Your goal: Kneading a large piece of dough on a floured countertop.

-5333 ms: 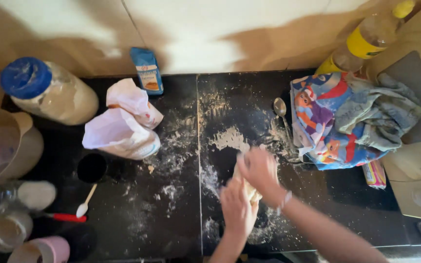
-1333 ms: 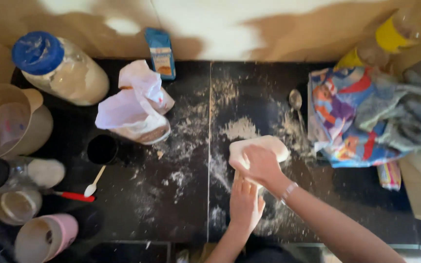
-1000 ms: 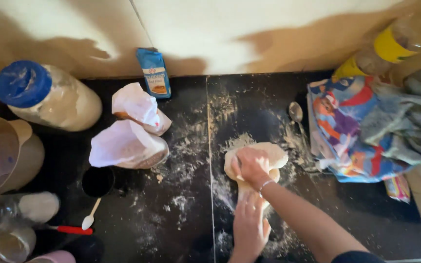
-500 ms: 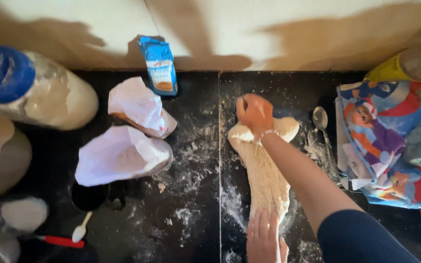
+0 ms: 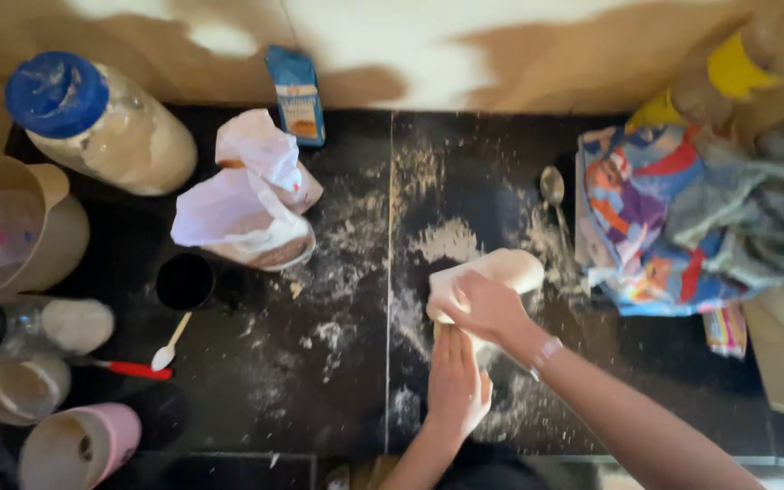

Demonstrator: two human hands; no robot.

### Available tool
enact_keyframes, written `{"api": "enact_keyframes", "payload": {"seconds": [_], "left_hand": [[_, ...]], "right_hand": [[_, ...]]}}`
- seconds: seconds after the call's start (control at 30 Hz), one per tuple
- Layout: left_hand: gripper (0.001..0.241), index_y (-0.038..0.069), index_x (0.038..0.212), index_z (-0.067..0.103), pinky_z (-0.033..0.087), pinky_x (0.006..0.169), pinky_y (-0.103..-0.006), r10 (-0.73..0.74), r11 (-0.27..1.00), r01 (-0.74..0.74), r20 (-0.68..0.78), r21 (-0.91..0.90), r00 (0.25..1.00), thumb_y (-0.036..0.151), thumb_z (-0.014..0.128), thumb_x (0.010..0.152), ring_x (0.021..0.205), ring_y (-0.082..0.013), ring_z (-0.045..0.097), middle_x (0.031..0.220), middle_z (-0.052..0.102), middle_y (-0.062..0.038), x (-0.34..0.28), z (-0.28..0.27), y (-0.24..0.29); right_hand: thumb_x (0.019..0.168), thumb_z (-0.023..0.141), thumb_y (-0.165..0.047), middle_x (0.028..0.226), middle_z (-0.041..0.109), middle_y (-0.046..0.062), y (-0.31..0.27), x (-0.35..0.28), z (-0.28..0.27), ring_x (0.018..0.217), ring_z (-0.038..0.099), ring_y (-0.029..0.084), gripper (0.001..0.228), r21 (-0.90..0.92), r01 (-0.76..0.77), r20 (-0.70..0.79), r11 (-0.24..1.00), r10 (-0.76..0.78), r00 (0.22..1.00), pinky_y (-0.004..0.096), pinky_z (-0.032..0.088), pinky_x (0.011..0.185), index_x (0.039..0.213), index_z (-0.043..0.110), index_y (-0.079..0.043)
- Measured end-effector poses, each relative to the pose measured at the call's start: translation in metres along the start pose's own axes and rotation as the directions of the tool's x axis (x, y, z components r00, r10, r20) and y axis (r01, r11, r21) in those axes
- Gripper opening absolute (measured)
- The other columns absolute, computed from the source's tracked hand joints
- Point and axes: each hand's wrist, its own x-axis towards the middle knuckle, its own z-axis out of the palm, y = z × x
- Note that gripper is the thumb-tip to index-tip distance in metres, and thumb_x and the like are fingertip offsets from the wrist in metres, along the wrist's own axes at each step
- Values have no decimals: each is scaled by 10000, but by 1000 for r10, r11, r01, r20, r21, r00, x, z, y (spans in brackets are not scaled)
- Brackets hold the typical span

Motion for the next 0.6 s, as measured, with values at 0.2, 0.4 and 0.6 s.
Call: {"api": "enact_keyframes", "payload": {"seconds": [0.2,0.4,0.6], "left_hand": [[939,-72,1579,164,154,1265,-487,0,966,42,161,-256,987,132,767,888,1528,-429,219,1635,236,-314,4,-27,-10],[718,-107,1533,283,273,1236,-542,102,830,-93,-14,-549,995,1,577,887,1511,-508,264,1595,303,-354,9,-30,-33],[723,166,1529,467,325,1232,-436,-409,465,451,266,-762,873,-28,609,847,1542,-232,292,1644,378,-53,8,-53,-13]], "right_hand": [[1055,375,-506,684,503,-44,-13,10,24,550,424,75,486,109,-300,-91,947,311,946,192,373,461,710,518,-195],[988,457,-258,675,371,28,14,122,38,654,357,185,312,297,148,-450,943,1,893,377,340,640,708,417,-125],[990,408,-448,685,479,46,-7,174,-30,581,491,229,432,128,-159,-392,979,198,898,430,379,554,687,461,-144]]}}
